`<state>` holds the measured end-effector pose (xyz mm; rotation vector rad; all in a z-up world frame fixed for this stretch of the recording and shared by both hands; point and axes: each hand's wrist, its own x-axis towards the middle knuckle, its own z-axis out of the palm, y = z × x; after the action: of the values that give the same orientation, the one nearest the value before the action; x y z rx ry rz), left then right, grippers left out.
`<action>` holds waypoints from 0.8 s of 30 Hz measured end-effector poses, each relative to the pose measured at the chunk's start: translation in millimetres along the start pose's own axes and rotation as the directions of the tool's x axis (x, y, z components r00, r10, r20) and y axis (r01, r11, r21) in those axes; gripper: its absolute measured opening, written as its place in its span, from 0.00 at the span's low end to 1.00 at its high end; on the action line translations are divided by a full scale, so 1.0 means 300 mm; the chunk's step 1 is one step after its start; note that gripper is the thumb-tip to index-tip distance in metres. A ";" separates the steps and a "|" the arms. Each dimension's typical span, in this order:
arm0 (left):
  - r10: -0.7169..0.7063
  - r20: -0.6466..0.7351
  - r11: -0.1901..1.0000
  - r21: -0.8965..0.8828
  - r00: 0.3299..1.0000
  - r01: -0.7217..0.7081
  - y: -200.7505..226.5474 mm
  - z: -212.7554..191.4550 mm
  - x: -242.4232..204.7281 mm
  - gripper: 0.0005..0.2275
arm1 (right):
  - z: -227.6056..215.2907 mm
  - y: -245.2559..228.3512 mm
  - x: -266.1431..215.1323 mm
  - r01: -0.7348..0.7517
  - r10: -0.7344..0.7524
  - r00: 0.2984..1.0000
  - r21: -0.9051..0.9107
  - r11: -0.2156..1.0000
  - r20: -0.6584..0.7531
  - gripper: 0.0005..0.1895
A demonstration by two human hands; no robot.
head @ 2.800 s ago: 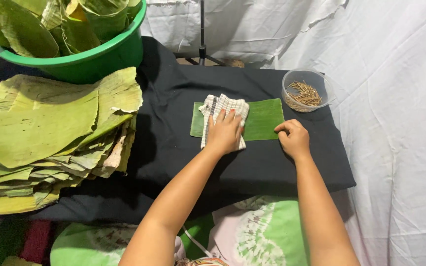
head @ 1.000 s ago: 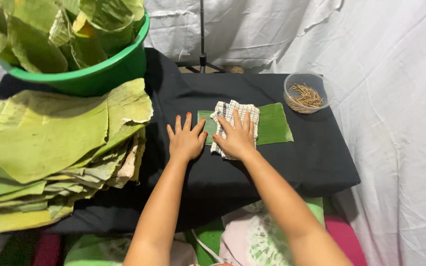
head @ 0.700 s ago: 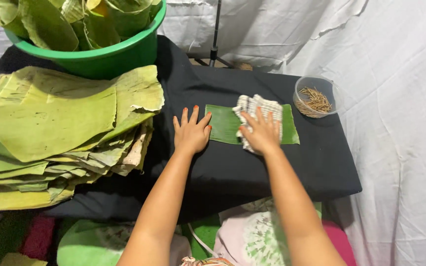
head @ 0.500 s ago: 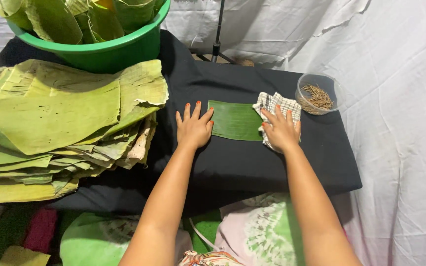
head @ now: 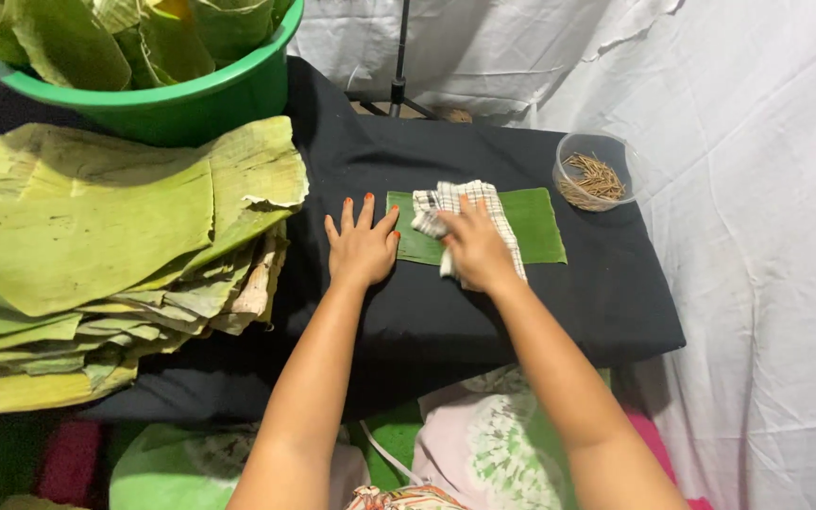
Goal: Cleaning and folding banana leaves into cone shapes for food wrapping.
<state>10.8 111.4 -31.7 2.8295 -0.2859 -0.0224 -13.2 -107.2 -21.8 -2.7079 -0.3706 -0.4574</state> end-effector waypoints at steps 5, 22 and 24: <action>-0.005 -0.005 1.000 0.004 1.000 0.005 0.005 -0.017 -0.008 0.22 | 0.013 -0.004 0.021 -0.146 0.157 0.942 -0.058 0.988 0.297 0.26; -0.002 -0.063 1.000 -0.013 0.998 0.001 0.011 -0.018 -0.010 0.23 | -0.081 0.369 -0.066 -0.164 0.163 0.986 -0.028 0.986 -0.033 0.22; -0.007 -0.067 1.000 -0.016 0.998 0.006 0.011 -0.015 -0.016 0.22 | -0.109 0.349 -0.075 -0.095 0.108 0.965 0.064 0.993 -0.240 0.20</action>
<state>5.7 110.4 -26.6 2.8087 -0.2604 0.0683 -9.5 -218.4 -33.7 -2.5667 -0.1725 -0.7295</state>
